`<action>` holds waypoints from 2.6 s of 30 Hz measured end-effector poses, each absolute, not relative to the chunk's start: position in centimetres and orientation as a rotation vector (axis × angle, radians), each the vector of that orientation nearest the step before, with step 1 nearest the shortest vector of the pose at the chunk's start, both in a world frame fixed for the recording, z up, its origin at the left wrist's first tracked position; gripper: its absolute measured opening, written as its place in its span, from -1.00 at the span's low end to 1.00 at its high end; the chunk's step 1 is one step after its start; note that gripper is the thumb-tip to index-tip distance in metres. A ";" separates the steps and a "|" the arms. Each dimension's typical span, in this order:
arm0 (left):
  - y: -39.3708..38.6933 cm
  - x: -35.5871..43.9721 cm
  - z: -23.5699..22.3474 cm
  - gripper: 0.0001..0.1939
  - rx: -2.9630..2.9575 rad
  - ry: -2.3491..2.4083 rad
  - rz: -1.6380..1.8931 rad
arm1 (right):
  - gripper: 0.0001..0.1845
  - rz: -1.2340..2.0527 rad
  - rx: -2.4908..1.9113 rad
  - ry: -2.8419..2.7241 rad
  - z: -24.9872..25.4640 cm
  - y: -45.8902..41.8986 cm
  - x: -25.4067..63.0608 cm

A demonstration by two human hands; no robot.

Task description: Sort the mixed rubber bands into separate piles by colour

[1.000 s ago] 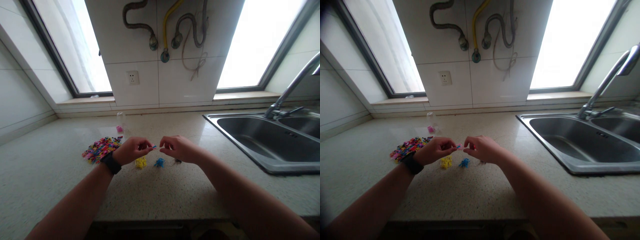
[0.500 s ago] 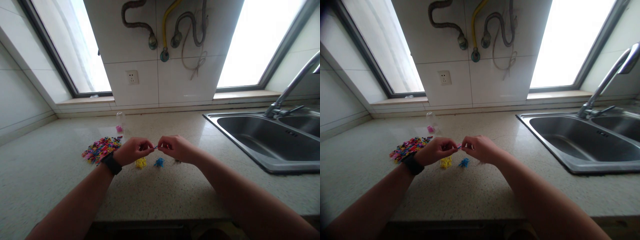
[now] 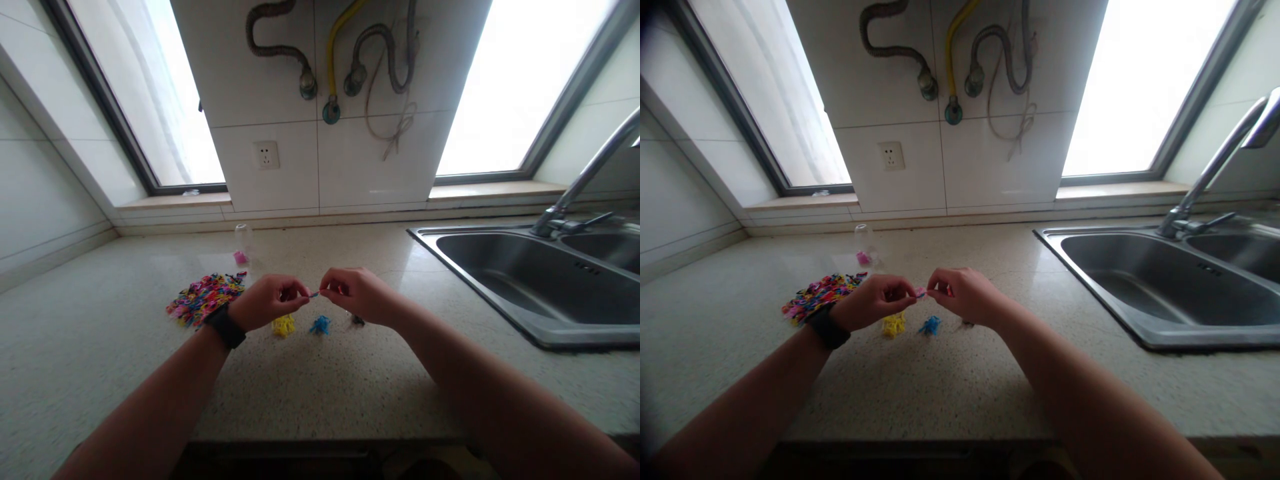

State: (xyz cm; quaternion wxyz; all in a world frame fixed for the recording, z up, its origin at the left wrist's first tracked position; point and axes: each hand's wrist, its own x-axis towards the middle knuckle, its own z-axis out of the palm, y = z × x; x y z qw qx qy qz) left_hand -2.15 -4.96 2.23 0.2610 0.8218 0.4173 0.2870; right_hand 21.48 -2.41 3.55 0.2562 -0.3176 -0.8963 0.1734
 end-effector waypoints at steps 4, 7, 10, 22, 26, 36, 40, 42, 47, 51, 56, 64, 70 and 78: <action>-4.9 -2.3 2.2 -0.68 2.215 1.136 0.774 | -0.84 0.486 -0.863 -2.396 3.7 -2.5 21.6; -4.9 -2.4 2.1 -0.68 2.213 1.140 0.775 | -0.82 0.489 -0.867 -2.368 3.7 -2.4 21.7; -4.8 -2.4 2.1 -0.69 2.211 1.135 0.775 | -0.81 0.488 -0.865 -2.338 3.6 -2.2 21.8; -5.0 -2.3 2.1 -0.67 2.162 1.139 0.775 | -0.79 0.396 -0.905 -2.325 3.6 -2.2 21.8; -4.9 -2.3 1.9 -0.67 2.135 1.128 0.802 | -0.80 0.359 -0.906 -2.324 3.5 -2.1 21.8; -5.0 -2.2 2.0 -0.66 2.108 1.111 0.797 | -0.79 0.309 -0.893 -2.331 3.3 -1.9 21.9; -5.1 -2.1 2.1 -0.66 2.102 1.094 0.805 | -0.78 0.298 -0.899 -2.331 3.1 -1.8 21.9; -5.2 -2.0 2.1 -0.65 2.090 1.087 0.804 | -0.78 0.299 -0.900 -2.330 3.1 -1.8 21.9; -5.2 -2.0 2.1 -0.65 2.077 1.086 0.797 | -0.78 0.304 -0.899 -2.329 3.1 -1.8 21.9; -5.2 -2.0 2.2 -0.65 2.105 1.082 0.799 | -0.79 0.301 -0.903 -2.333 3.0 -1.7 21.9; -5.1 -2.1 2.2 -0.64 2.136 1.072 0.788 | -0.79 0.271 -0.930 -2.346 3.0 -1.7 21.9; -4.9 -2.1 1.9 -0.65 2.096 1.033 0.763 | -0.79 0.259 -0.921 -2.371 3.1 -1.8 22.0; -4.9 -2.1 1.7 -0.66 2.071 1.007 0.769 | -0.78 0.251 -0.938 -2.374 3.1 -1.7 22.0; -4.9 -2.0 1.7 -0.66 2.018 0.953 0.773 | -0.79 0.257 -0.925 -2.374 3.1 -1.7 22.0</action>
